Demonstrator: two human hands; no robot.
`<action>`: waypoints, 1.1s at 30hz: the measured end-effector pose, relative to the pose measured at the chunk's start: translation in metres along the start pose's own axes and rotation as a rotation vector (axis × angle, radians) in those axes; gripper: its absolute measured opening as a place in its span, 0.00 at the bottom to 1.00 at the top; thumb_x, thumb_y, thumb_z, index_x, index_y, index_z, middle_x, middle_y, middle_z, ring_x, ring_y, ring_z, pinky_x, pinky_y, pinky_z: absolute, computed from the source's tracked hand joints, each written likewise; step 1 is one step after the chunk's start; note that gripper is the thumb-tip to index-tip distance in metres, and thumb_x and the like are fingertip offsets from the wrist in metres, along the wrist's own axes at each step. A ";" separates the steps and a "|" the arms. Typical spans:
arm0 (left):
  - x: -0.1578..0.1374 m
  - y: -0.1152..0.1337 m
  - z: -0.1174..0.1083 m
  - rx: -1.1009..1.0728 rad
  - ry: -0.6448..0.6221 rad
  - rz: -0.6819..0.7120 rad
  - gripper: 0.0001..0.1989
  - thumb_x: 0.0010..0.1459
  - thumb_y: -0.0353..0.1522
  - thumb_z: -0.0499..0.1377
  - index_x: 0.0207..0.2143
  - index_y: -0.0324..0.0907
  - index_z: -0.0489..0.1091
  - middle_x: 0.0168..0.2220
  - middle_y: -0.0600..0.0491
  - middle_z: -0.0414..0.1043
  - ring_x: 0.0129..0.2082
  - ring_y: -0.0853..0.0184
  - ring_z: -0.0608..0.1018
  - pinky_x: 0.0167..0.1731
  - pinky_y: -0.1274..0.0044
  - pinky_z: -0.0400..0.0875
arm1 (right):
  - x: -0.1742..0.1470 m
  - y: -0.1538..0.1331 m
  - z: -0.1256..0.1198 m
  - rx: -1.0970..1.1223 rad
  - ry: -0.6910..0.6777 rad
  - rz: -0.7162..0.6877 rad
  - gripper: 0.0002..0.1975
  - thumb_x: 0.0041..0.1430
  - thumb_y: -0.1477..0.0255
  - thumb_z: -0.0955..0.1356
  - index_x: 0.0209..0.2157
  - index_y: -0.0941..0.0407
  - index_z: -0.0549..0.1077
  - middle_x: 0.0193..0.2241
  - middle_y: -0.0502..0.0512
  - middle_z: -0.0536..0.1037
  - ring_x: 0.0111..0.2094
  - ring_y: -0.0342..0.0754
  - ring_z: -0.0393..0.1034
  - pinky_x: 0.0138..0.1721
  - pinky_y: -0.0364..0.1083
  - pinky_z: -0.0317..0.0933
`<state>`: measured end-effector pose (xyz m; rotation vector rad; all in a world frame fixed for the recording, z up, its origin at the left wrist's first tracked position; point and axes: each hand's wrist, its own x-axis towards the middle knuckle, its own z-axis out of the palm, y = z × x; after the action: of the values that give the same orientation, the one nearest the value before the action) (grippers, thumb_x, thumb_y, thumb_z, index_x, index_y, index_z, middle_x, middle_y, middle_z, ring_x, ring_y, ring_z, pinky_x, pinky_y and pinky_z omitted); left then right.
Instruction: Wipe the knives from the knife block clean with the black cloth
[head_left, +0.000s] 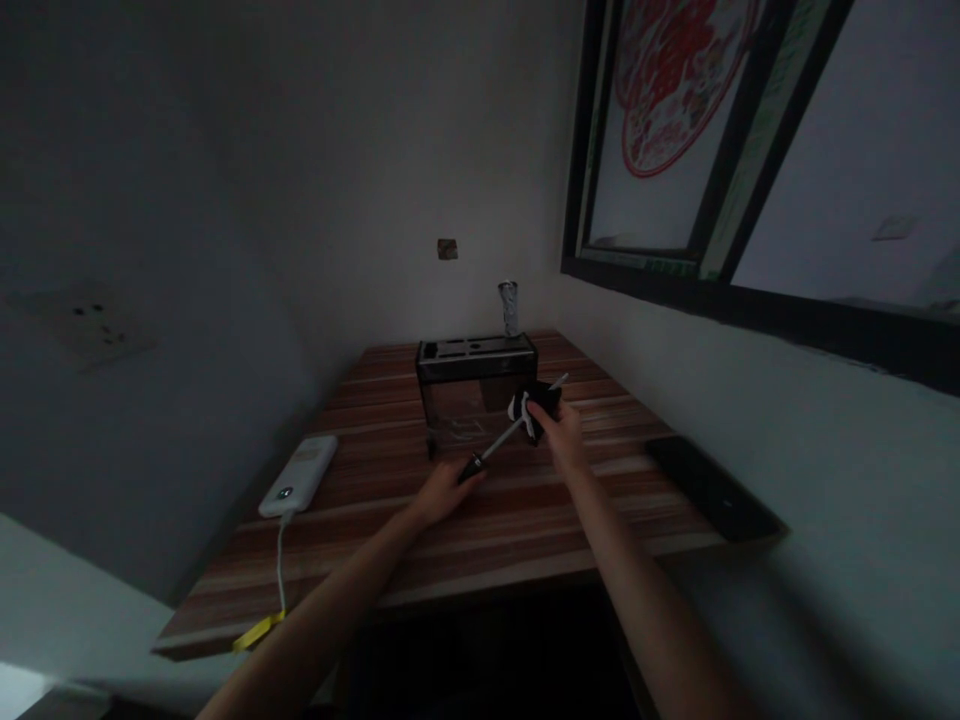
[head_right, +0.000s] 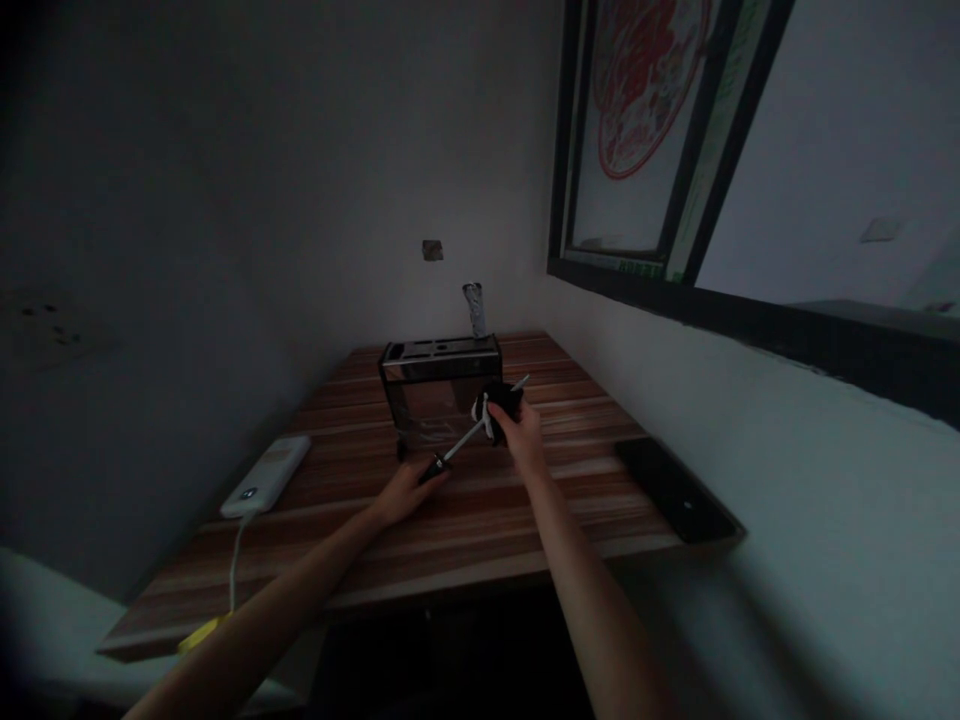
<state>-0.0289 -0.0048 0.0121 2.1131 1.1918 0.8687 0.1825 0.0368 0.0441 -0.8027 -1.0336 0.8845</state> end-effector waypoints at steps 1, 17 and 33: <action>0.000 0.000 0.000 0.006 -0.013 -0.002 0.16 0.54 0.42 0.53 0.31 0.38 0.71 0.25 0.54 0.69 0.26 0.68 0.69 0.28 0.80 0.61 | 0.002 -0.002 -0.002 0.008 0.039 -0.014 0.17 0.41 0.64 0.72 0.34 0.57 0.75 0.30 0.52 0.78 0.31 0.47 0.71 0.34 0.46 0.64; 0.001 -0.005 0.002 0.158 -0.107 -0.017 0.19 0.55 0.43 0.52 0.30 0.35 0.71 0.24 0.54 0.68 0.25 0.69 0.69 0.25 0.81 0.59 | 0.015 -0.010 -0.020 0.087 0.440 -0.142 0.19 0.43 0.61 0.71 0.34 0.61 0.74 0.32 0.55 0.78 0.33 0.46 0.71 0.36 0.44 0.63; 0.000 -0.007 0.001 0.144 -0.066 0.000 0.17 0.56 0.41 0.52 0.31 0.36 0.70 0.25 0.54 0.68 0.25 0.70 0.69 0.25 0.80 0.59 | -0.004 0.002 0.000 0.051 0.149 -0.007 0.16 0.39 0.63 0.73 0.31 0.57 0.74 0.30 0.52 0.78 0.30 0.45 0.71 0.32 0.43 0.64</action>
<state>-0.0318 -0.0022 0.0067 2.2380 1.2530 0.7263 0.1806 0.0342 0.0405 -0.8092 -0.8799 0.8291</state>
